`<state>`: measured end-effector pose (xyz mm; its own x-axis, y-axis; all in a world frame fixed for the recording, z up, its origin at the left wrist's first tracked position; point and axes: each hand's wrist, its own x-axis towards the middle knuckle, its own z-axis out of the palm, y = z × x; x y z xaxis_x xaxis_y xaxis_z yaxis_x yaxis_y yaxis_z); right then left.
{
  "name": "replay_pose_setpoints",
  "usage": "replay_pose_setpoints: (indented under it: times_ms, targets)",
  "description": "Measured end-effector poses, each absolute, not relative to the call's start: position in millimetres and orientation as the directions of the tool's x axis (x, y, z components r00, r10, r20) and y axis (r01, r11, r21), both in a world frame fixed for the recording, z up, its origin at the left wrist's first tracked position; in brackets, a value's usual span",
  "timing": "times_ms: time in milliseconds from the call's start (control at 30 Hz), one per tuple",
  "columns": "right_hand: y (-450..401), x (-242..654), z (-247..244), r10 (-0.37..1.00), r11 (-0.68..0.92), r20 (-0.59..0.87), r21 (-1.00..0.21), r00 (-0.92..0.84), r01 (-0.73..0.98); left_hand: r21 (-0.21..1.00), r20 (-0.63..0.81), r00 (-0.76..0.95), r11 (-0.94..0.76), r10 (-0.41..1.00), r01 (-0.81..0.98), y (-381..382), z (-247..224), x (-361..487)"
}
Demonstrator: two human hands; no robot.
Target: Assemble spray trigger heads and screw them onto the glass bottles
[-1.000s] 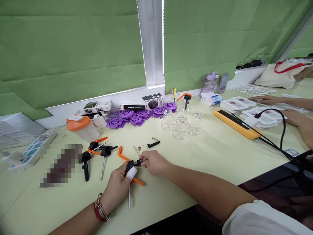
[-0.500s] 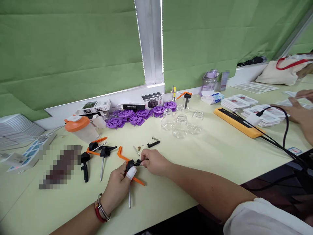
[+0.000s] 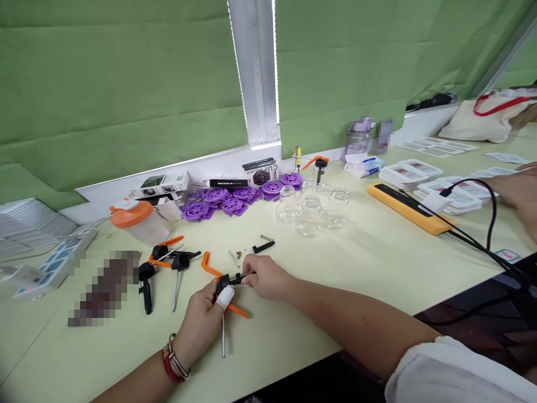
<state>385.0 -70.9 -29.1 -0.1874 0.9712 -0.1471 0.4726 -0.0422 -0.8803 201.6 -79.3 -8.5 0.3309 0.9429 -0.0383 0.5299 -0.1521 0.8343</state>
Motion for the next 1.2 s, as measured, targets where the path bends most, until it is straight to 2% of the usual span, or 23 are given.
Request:
replay_pose_setpoints:
  times_ms: [1200]
  targets:
    - [-69.7, 385.5, -30.6, 0.979, -0.026, -0.122, -0.873, -0.166, 0.487, 0.834, -0.054, 0.328, -0.138, 0.943, 0.535, -76.3, -13.8, 202.0]
